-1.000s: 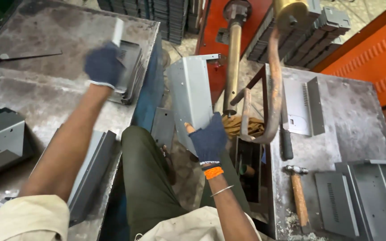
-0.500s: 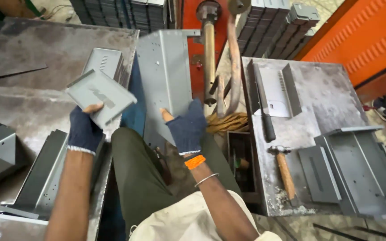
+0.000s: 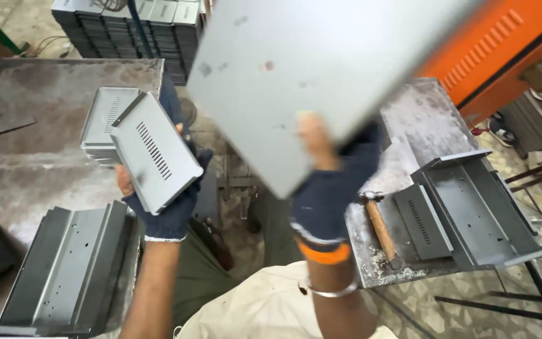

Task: Assembling and spot welding metal enclosures for electronic components.

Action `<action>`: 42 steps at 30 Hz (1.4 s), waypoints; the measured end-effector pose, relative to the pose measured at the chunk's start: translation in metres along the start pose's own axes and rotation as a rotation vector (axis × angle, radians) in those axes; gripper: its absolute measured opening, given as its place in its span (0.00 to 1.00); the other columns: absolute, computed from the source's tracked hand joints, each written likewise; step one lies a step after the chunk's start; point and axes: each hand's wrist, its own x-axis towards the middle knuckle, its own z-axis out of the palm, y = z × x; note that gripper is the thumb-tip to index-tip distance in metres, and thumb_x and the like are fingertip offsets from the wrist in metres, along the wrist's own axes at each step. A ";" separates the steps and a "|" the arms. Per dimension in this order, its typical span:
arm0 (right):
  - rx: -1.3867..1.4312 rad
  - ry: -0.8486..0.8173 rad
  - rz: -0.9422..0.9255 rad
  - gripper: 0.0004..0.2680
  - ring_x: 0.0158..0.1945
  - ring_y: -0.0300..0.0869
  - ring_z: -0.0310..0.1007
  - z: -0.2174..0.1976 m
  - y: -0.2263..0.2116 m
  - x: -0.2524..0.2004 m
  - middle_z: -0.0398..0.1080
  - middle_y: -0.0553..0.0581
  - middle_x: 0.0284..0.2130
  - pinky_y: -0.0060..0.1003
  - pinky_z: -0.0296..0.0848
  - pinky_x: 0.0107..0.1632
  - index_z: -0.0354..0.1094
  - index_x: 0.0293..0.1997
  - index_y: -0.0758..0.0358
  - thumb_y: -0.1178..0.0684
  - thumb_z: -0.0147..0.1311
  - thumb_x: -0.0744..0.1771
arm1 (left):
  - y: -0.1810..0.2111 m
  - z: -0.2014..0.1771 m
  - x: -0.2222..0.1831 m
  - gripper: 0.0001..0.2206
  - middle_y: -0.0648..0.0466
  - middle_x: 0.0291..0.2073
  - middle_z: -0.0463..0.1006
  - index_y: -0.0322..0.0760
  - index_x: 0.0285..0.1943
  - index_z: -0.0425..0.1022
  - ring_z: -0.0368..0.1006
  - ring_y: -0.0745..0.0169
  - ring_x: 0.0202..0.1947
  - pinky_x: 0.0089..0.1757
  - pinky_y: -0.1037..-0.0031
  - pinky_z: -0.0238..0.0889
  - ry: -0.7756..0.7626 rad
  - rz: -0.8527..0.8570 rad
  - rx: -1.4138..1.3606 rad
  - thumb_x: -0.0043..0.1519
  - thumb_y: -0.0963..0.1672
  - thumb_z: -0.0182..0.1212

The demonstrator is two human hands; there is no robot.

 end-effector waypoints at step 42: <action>-0.305 -0.241 0.936 0.17 0.68 0.35 0.50 -0.065 0.038 -0.034 0.56 0.55 0.68 0.38 0.62 0.72 0.59 0.66 0.71 0.53 0.32 0.71 | -0.095 -0.288 0.033 0.48 0.42 0.63 0.73 0.42 0.79 0.54 0.69 0.43 0.30 0.27 0.57 0.59 -0.314 -0.697 -0.148 0.56 0.70 0.33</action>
